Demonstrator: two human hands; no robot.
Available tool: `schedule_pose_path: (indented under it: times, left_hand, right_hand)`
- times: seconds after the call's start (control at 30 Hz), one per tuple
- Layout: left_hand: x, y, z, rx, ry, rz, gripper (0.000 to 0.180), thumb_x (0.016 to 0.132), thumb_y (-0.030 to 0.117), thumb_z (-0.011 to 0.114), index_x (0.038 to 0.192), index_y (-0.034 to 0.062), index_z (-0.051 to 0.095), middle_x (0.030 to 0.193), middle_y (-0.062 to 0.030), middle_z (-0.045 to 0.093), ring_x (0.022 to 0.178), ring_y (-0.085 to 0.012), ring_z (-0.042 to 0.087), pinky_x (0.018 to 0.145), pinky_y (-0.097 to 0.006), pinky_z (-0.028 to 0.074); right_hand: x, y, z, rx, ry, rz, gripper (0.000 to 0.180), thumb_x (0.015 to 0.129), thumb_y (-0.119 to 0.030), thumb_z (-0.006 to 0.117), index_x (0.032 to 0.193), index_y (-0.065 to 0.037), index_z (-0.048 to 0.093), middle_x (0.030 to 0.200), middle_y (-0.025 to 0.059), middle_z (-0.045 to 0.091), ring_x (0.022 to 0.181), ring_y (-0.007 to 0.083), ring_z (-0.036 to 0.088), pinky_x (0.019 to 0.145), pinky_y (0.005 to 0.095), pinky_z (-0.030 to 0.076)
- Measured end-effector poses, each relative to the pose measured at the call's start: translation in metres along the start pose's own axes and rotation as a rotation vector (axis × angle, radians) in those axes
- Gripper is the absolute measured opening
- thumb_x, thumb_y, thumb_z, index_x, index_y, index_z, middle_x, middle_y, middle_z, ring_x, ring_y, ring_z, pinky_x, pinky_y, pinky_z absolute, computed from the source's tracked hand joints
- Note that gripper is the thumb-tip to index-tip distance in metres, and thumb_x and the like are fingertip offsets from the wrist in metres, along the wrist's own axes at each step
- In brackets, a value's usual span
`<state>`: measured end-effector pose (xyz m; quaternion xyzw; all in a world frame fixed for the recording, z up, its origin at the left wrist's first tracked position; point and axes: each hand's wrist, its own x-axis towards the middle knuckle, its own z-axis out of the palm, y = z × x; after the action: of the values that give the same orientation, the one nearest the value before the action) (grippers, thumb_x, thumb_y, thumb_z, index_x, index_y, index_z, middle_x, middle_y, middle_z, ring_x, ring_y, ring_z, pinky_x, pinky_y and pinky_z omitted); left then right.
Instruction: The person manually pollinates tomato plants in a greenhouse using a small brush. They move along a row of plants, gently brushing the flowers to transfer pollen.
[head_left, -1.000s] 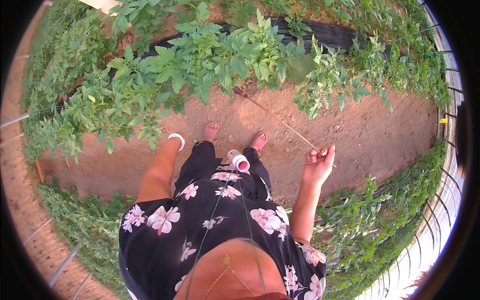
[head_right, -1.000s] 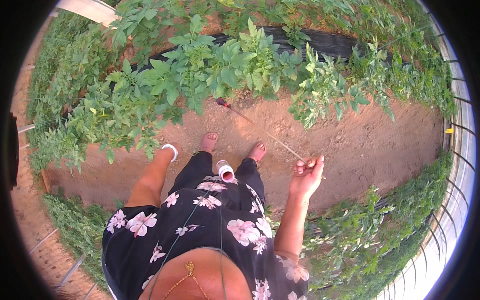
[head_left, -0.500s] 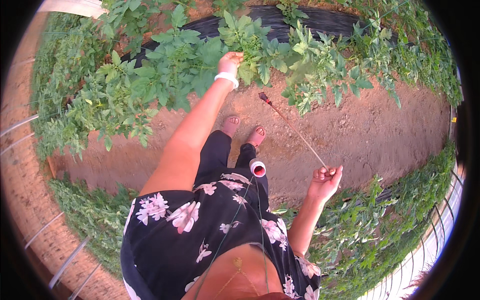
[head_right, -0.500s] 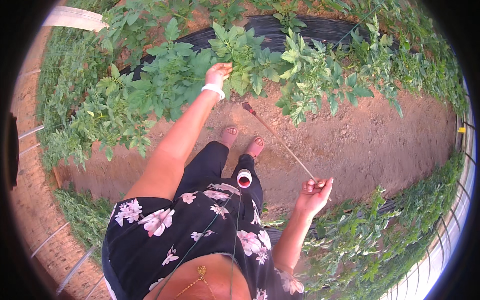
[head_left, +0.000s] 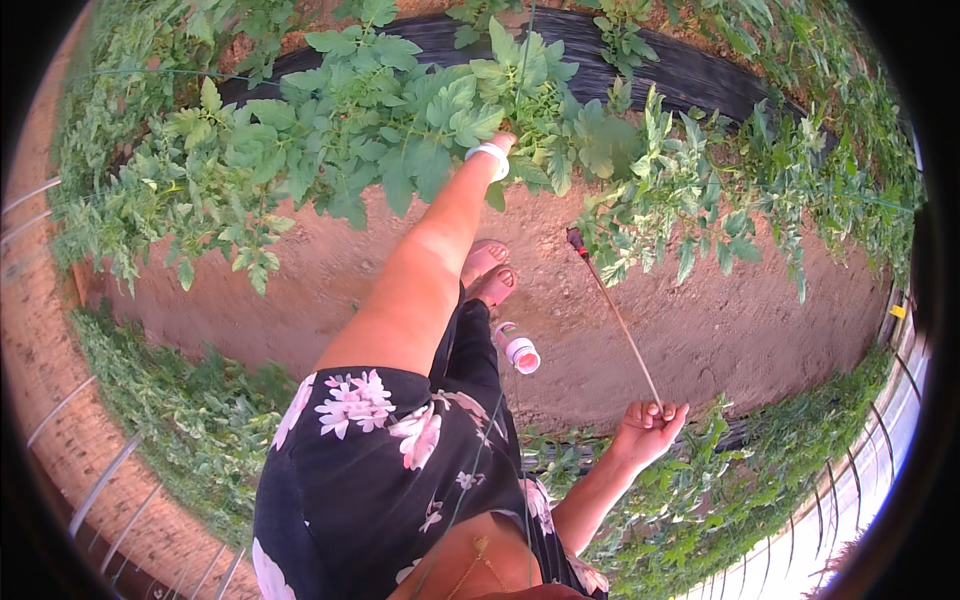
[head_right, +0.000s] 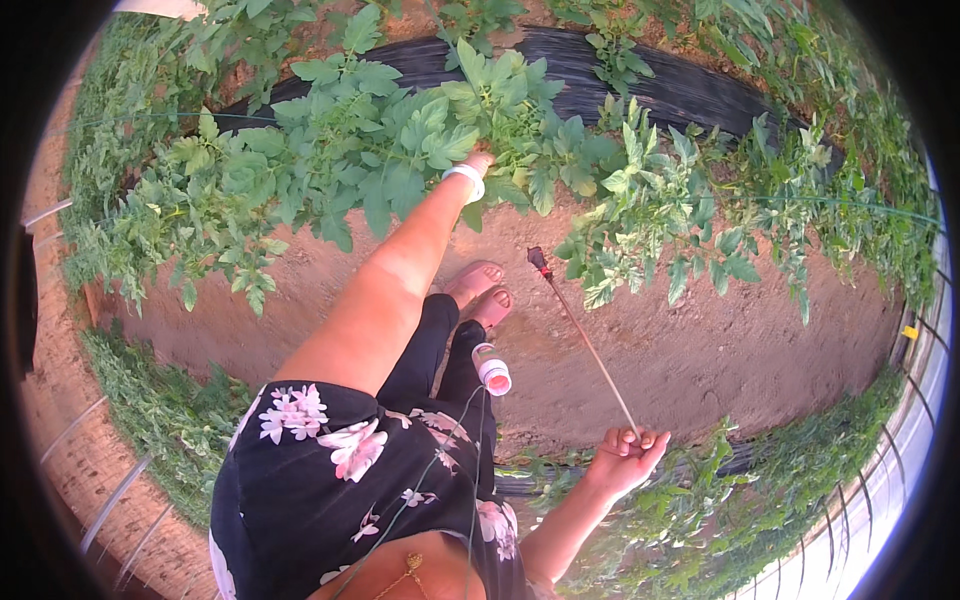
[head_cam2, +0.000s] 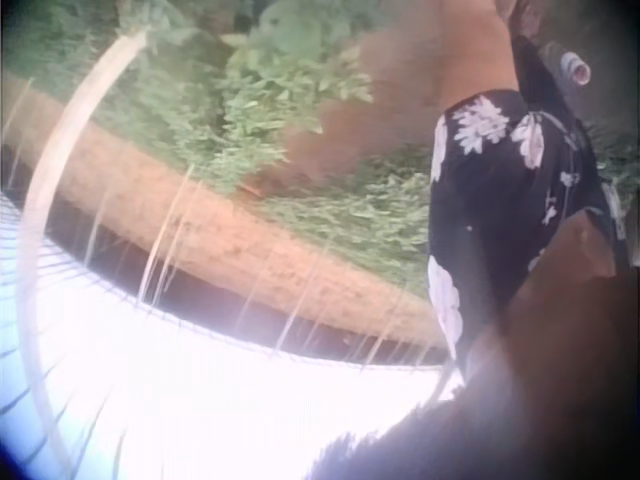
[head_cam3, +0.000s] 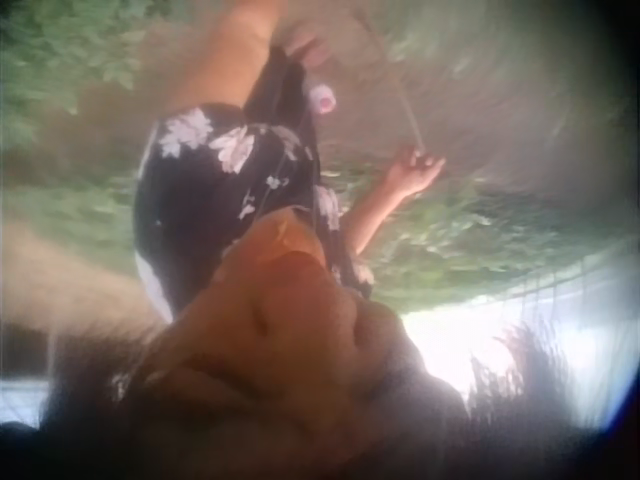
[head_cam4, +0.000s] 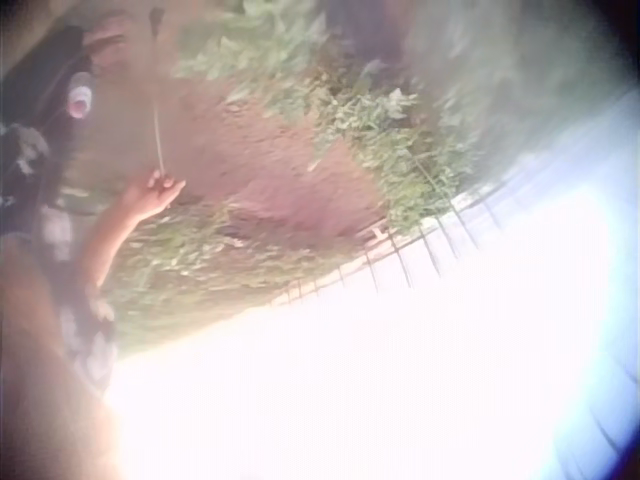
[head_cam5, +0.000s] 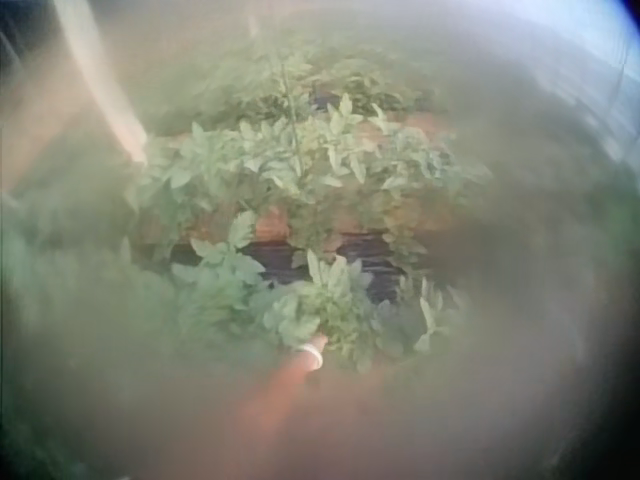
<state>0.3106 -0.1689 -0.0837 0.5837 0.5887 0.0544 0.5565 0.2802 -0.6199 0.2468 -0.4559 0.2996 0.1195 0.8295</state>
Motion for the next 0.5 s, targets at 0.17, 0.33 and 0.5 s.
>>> schedule_pose_path:
  times: [0.17, 0.33, 0.5]
  left_hand:
    - [-0.013, 0.028, 0.012, 0.57, 0.175, 0.19, 0.034, 0.081, 0.013, 0.061, 0.114, 0.0033, 0.062, 0.113, -0.0197, 0.065, 0.104, -0.0405, 0.061, 0.089, -0.045, 0.047]
    - [-0.001, 0.019, 0.016, 0.461, 0.145, 0.083, 0.034, 0.083, 0.018, 0.058, 0.113, 0.004, 0.063, 0.116, -0.0194, 0.064, 0.1, -0.0373, 0.063, 0.083, -0.045, 0.049]
    - [0.009, 0.005, 0.01, 0.317, 0.124, 0.036, 0.033, 0.083, 0.021, 0.06, 0.112, 0.0053, 0.063, 0.111, -0.0167, 0.065, 0.095, -0.0348, 0.062, 0.079, -0.044, 0.048]
  right_hand:
    - [0.011, 0.003, 0.021, 0.012, -0.103, 0.015, 0.038, 0.103, -0.032, 0.046, 0.071, -0.012, 0.052, 0.062, 0.002, 0.056, 0.048, 0.011, 0.046, 0.046, 0.0252, 0.032]
    - [0.018, 0.008, 0.026, 0.006, -0.09, 0.031, 0.039, 0.104, -0.033, 0.045, 0.072, -0.012, 0.052, 0.062, 0.0024, 0.056, 0.047, 0.0105, 0.045, 0.046, 0.0252, 0.034]
    - [0.022, 0.012, 0.023, 0.021, -0.097, 0.045, 0.039, 0.104, -0.033, 0.044, 0.072, -0.011, 0.053, 0.062, 0.0028, 0.057, 0.046, 0.0105, 0.045, 0.045, 0.0254, 0.034]
